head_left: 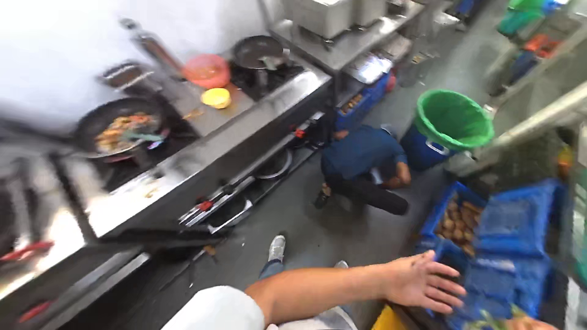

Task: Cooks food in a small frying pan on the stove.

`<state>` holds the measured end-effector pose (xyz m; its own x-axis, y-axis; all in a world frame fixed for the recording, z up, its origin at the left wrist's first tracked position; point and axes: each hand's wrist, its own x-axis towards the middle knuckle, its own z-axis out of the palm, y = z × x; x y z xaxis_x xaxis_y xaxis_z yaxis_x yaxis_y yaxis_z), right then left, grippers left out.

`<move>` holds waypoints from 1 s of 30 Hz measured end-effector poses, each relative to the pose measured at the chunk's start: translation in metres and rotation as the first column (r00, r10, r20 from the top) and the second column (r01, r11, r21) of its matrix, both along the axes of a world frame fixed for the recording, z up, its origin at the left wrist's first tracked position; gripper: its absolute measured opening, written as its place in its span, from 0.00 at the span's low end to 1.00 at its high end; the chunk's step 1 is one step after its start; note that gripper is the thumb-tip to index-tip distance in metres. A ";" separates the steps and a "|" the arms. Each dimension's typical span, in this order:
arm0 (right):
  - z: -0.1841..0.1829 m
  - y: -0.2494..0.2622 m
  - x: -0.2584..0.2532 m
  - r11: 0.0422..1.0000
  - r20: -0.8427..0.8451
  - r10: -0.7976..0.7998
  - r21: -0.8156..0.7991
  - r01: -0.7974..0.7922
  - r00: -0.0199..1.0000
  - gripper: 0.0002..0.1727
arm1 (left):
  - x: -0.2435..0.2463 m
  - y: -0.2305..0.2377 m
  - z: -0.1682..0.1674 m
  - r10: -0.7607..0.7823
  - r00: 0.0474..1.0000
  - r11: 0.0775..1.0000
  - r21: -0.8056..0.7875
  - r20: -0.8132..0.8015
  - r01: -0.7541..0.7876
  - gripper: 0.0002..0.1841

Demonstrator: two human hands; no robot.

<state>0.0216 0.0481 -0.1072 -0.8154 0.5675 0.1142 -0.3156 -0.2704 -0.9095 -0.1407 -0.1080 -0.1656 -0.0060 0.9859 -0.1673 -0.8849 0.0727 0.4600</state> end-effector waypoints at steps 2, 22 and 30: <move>-0.007 -0.059 -0.085 0.980 0.043 0.198 -0.006 -0.198 0.979 0.09 | -0.039 -0.053 0.022 0.224 0.973 0.973 0.035 0.059 -0.227 0.40; -0.010 -0.805 -0.703 0.164 0.483 0.801 0.391 -0.906 0.354 0.30 | -0.445 -0.800 0.043 0.491 -0.075 -0.393 -0.143 -0.868 -0.908 0.12; -0.016 -0.869 -0.751 -0.291 0.751 0.491 0.619 -0.730 0.441 0.21 | -0.490 -0.875 0.023 0.132 0.261 -0.062 -0.271 -0.956 -0.961 0.18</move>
<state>-0.7297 -0.8205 -0.1228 -0.7136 -0.6598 -0.2354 -0.4173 0.6702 -0.6137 -0.6309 -0.9827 -0.1426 -0.9327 -0.2277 -0.2798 -0.3447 0.3338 0.8774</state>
